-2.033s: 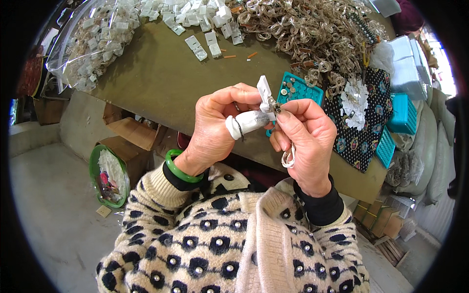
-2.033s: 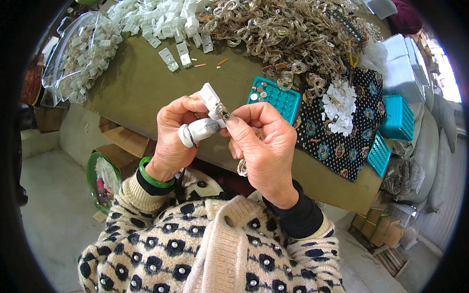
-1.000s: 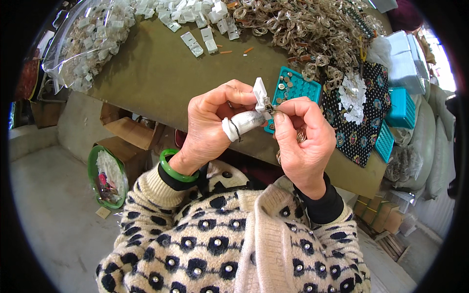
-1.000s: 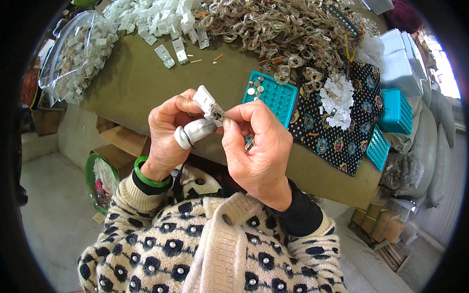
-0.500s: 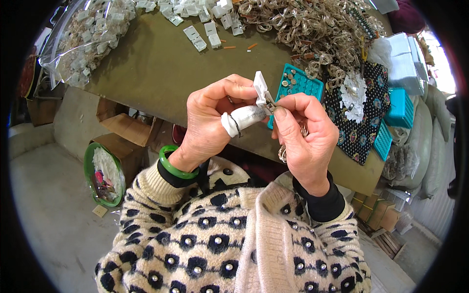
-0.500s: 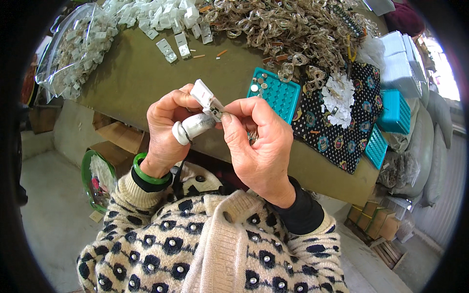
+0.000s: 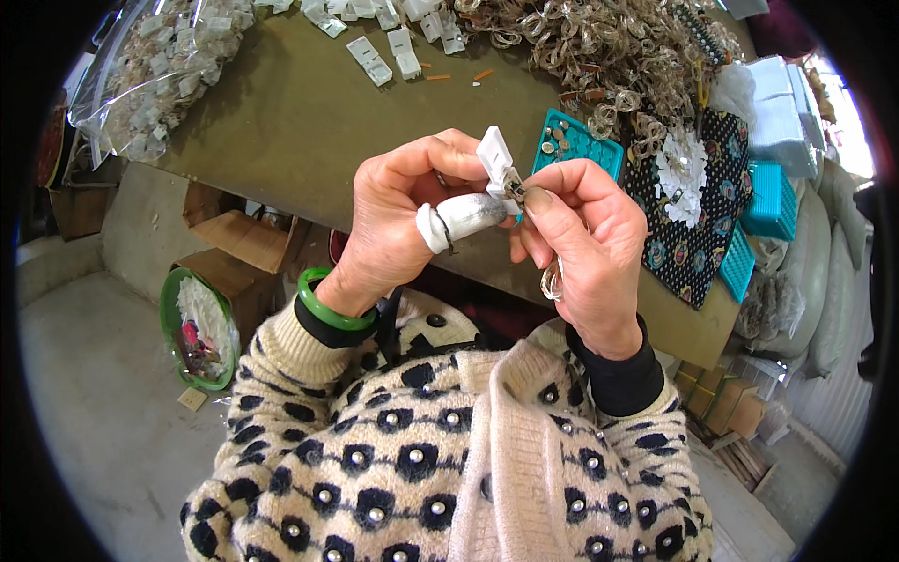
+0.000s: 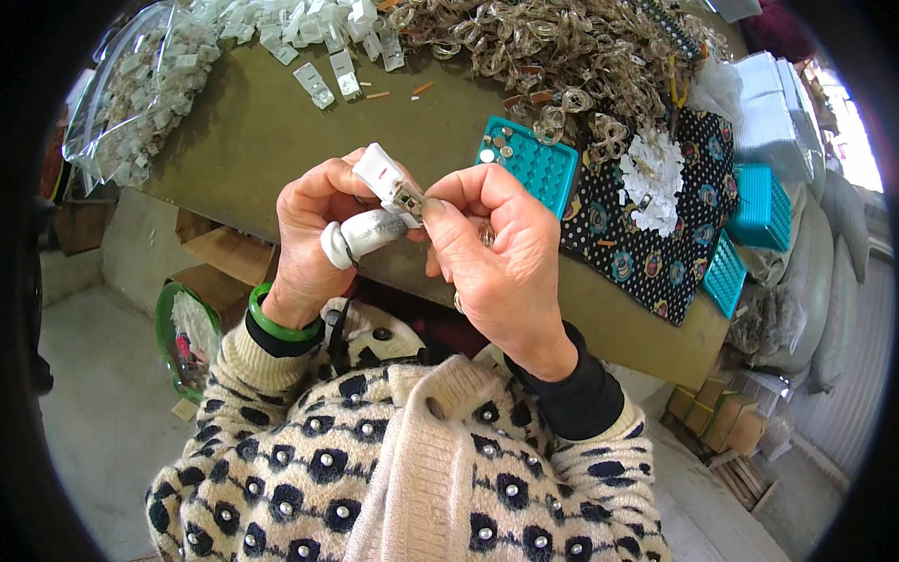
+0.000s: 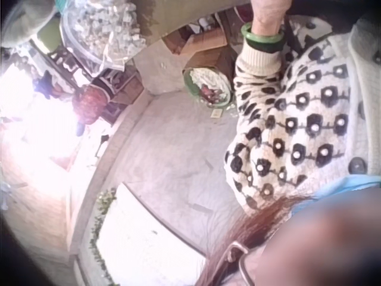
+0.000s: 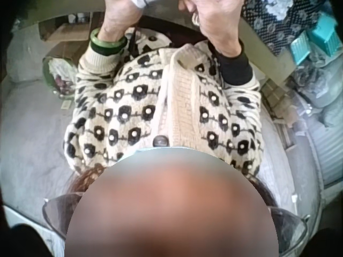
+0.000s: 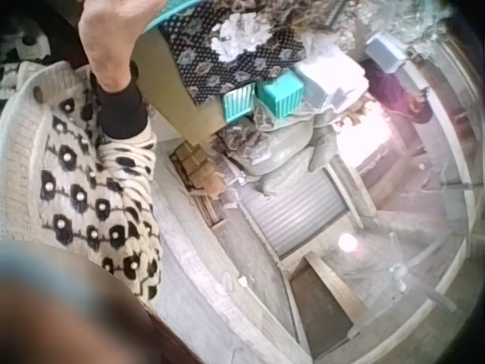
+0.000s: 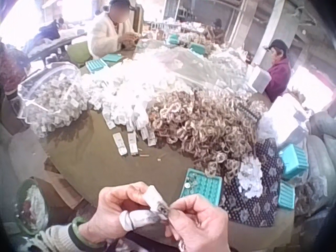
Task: The person repeatedly picks small metallic components from a blue tray and inserts them into white plastic housings held in the left hand. The person places the assembled units on the table and continues the cycle with additional components and housings.
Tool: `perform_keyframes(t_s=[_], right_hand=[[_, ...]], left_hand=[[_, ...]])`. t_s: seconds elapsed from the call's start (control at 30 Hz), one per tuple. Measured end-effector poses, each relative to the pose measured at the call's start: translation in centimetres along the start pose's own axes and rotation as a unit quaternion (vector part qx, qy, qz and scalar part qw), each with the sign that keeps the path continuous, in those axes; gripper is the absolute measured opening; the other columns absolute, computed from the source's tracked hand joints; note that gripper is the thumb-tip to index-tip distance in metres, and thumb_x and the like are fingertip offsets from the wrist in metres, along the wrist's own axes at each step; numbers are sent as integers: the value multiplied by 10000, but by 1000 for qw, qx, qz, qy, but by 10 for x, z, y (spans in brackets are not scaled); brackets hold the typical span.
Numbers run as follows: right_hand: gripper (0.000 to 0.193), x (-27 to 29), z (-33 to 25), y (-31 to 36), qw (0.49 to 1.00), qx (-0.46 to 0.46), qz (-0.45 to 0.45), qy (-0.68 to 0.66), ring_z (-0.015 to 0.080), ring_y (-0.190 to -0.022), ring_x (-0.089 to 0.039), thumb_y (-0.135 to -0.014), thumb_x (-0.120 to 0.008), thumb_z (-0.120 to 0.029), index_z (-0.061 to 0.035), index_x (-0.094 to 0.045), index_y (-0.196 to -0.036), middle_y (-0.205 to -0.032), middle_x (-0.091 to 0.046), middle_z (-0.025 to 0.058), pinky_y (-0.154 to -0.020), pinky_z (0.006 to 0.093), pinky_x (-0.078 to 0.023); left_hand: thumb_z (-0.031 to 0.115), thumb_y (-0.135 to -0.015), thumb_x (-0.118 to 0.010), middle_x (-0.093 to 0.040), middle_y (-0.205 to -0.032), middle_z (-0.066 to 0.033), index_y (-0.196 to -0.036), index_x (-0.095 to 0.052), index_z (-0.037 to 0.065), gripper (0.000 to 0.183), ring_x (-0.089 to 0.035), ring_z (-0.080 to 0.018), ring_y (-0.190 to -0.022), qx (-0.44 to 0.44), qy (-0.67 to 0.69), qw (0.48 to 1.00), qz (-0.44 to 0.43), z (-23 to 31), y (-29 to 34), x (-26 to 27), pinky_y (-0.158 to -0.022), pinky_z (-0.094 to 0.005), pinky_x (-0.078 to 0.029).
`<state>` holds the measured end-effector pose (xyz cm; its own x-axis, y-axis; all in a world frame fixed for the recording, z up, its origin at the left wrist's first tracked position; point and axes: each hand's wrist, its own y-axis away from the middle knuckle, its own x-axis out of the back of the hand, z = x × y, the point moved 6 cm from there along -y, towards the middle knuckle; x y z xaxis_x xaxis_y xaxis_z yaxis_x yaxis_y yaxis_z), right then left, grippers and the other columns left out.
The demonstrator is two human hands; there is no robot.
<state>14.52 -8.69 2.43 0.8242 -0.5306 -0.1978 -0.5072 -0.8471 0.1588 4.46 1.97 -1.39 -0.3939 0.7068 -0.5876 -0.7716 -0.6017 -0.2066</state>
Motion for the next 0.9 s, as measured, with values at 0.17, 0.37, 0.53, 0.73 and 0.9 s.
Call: perform_keyframes(t_s=[0.17,0.37,0.53,0.73,0.9], right_hand=[[54,-6,-14,3,970,154,23,186,99,-617,-584,-894,-616,18,19,-590,-941,-817,-647,71,-578,226,-488],[213,-6,-17,6,924,266,61,267,212,-711,-606,-767,-626,150,12,-598,-927,-873,-605,116,-627,288,-506],[203,-9,-24,13,841,383,81,373,191,-772,-614,-777,-666,128,-1,-640,-931,-894,-635,114,-661,278,-498],[191,-2,-10,13,919,279,102,259,147,-695,-597,-816,-661,108,7,-589,-960,-862,-611,88,-606,256,-492],[210,4,7,10,974,153,110,123,44,-672,-579,-877,-654,50,12,-540,-1049,-838,-621,36,-597,190,-470]], left_hand=[[34,-805,-773,-655,-1012,-145,-930,-620,13,198,-661,-209,-919,6,5,1000,19,1,1,0,-790,-351,-582],[-26,-809,-738,-673,-1040,-105,-980,-636,2,200,-659,-170,-935,-5,-68,996,65,4,4,-3,-846,-308,-554],[-36,-819,-722,-688,-1067,-87,-1057,-653,-9,249,-654,-137,-944,44,-62,993,93,2,8,-8,-863,-279,-537],[-67,-822,-712,-685,-981,-48,-1021,-649,-18,214,-668,-116,-877,44,-25,989,137,3,10,-13,-777,-245,-550],[-69,-833,-696,-694,-989,-53,-1026,-648,-13,207,-665,-123,-892,-3,-70,988,138,4,10,-18,-778,-250,-554]])
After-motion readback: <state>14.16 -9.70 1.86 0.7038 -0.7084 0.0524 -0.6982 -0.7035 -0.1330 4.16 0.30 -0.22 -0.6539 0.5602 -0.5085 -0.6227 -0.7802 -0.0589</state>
